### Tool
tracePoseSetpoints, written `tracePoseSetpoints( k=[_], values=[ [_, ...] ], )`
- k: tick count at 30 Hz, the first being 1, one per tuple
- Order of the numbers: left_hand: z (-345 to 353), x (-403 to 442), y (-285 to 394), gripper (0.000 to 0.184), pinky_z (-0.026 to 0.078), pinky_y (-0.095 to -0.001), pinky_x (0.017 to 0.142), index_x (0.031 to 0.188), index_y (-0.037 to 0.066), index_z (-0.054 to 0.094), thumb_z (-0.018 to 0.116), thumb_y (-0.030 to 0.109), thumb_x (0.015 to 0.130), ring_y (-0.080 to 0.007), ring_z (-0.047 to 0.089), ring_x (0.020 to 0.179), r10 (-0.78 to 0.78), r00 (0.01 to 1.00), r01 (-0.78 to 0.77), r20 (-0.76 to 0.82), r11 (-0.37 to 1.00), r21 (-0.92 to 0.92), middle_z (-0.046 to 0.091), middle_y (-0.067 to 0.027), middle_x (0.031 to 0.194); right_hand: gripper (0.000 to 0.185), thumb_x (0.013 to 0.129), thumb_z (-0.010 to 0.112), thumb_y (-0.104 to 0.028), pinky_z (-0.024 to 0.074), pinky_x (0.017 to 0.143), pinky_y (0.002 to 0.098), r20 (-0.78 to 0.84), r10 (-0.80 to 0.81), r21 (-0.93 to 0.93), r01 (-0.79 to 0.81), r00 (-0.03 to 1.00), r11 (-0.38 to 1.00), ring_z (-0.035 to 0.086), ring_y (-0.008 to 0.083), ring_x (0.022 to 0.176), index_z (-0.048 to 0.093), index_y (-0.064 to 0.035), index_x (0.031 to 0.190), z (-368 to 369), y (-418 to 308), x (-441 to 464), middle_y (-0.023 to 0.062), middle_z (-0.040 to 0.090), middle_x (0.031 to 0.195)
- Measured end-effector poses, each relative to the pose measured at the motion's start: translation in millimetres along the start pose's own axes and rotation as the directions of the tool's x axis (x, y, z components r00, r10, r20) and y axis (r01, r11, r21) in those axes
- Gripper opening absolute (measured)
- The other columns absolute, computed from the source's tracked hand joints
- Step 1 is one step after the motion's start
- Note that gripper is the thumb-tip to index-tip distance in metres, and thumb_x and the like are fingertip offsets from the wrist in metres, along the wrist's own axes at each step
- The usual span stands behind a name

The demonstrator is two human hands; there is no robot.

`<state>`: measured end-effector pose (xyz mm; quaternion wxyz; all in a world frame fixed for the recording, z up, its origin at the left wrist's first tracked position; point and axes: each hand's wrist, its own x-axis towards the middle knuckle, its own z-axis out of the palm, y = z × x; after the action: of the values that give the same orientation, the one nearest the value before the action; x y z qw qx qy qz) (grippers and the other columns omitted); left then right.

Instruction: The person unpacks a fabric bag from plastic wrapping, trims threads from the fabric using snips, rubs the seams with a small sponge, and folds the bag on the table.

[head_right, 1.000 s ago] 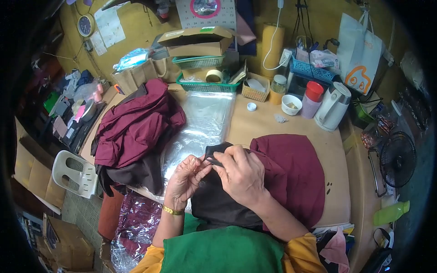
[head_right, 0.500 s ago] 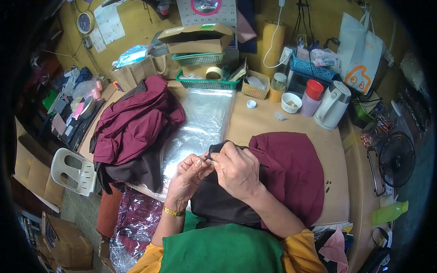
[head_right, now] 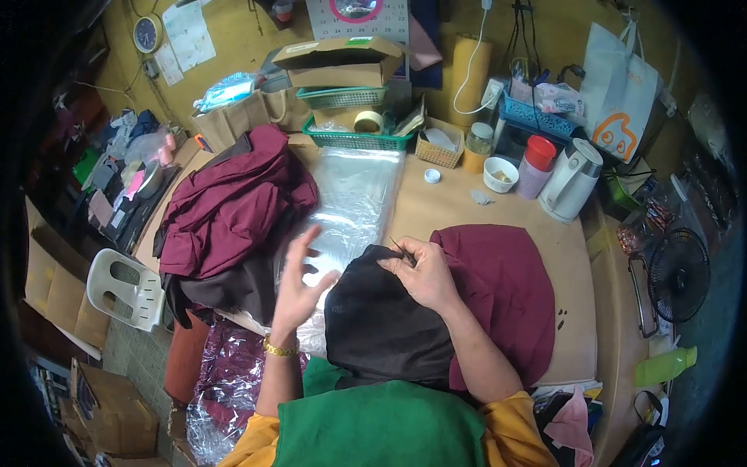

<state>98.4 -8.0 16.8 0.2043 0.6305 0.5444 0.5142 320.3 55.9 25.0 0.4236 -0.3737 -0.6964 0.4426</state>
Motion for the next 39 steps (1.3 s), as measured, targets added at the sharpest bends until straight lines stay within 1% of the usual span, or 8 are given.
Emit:
tracePoseSetpoints(
  k=[8,13,15,16,19,22,25,39],
  values=[
    [4,10,20,0.011,0.044,-0.0246,0.064,0.088,-0.002,0.075,0.075,0.008,0.083,-0.0111,0.055,0.067,-0.123,0.979,0.135,0.161,0.989,-0.061,0.062,-0.0035,0.072,0.012,0.086,0.073,-0.011,0.0338,0.052,0.0239,0.011,0.023,-0.127,-0.021,1.000,0.992,0.041,0.0014,0.058,0.067,-0.0005,0.084,-12,-11,-5,-0.0057,0.052,0.061],
    [2,6,8,0.011,0.046,-0.0243,0.064,0.084,-0.001,0.069,0.072,0.009,0.087,-0.0101,0.059,0.072,-0.087,0.981,0.104,0.172,0.990,-0.095,0.068,-0.0059,0.090,0.014,0.085,0.074,-0.012,0.0347,0.051,0.0256,-0.001,0.051,-0.121,-0.051,0.999,0.991,0.042,0.0022,0.057,0.066,-0.0002,0.083,-14,-10,-2,-0.0032,0.051,0.058],
    [6,2,4,0.010,0.054,-0.0252,0.072,0.086,-0.001,0.064,0.068,0.007,0.090,-0.0153,0.067,0.086,-0.186,0.915,0.377,0.357,0.709,-0.596,0.067,-0.0116,0.109,0.015,0.085,0.074,-0.013,0.0357,0.052,0.0268,0.002,0.042,-0.122,-0.041,0.999,0.992,0.043,0.0048,0.056,0.066,-0.0003,0.084,-11,-5,-1,-0.0008,0.051,0.057],
    [9,0,4,0.010,0.054,-0.0252,0.072,0.086,-0.001,0.064,0.068,0.007,0.090,-0.0153,0.067,0.086,-0.187,0.915,0.377,0.357,0.710,-0.595,0.067,-0.0116,0.109,0.015,0.085,0.074,-0.013,0.0357,0.052,0.0268,0.003,0.042,-0.121,-0.041,0.999,0.992,0.043,0.0048,0.056,0.066,-0.0003,0.084,-10,-4,-1,-0.0008,0.051,0.057],
    [20,-7,-5,0.006,0.056,-0.0356,0.096,0.093,-0.002,0.060,0.060,0.003,0.095,-0.0290,0.064,0.114,-0.139,0.873,0.489,0.468,0.262,-0.832,0.064,-0.0146,0.118,0.017,0.086,0.074,-0.016,0.0416,0.056,0.0295,-0.131,-0.054,-0.250,0.020,0.990,0.968,0.051,0.0091,0.061,0.066,-0.0016,0.090,-1,-8,-3,0.0039,0.058,0.071],
    [25,-8,-7,0.010,0.056,-0.0332,0.094,0.089,0.000,0.061,0.061,0.008,0.096,-0.0252,0.063,0.115,-0.128,0.888,0.459,0.442,0.176,-0.871,0.063,-0.0130,0.119,0.021,0.083,0.076,-0.017,0.0479,0.061,0.0340,-0.335,-0.191,-0.167,0.141,0.923,0.976,0.060,0.0182,0.070,0.066,-0.0045,0.096,9,-28,-15,0.0083,0.060,0.088],
    [27,-8,-9,0.009,0.056,-0.0340,0.096,0.089,0.001,0.061,0.061,0.007,0.096,-0.0231,0.063,0.113,-0.147,0.897,0.440,0.418,0.186,-0.879,0.064,-0.0111,0.115,0.030,0.071,0.081,-0.014,0.0493,0.064,0.0366,-0.116,-0.534,-0.585,0.377,0.837,0.718,0.062,0.0254,0.074,0.067,-0.0075,0.097,11,-39,-23,0.0069,0.057,0.090],
    [27,-11,-3,0.009,0.053,-0.0329,0.097,0.089,0.002,0.060,0.062,0.008,0.096,-0.0156,0.066,0.098,-0.124,0.903,0.430,0.411,0.245,-0.869,0.065,-0.0087,0.106,0.025,0.069,0.079,-0.006,0.0398,0.055,0.0312,0.045,-0.679,-0.727,0.490,0.733,0.481,0.058,0.0177,0.066,0.069,-0.0067,0.092,21,-36,-22,0.0036,0.058,0.083]
  ],
)
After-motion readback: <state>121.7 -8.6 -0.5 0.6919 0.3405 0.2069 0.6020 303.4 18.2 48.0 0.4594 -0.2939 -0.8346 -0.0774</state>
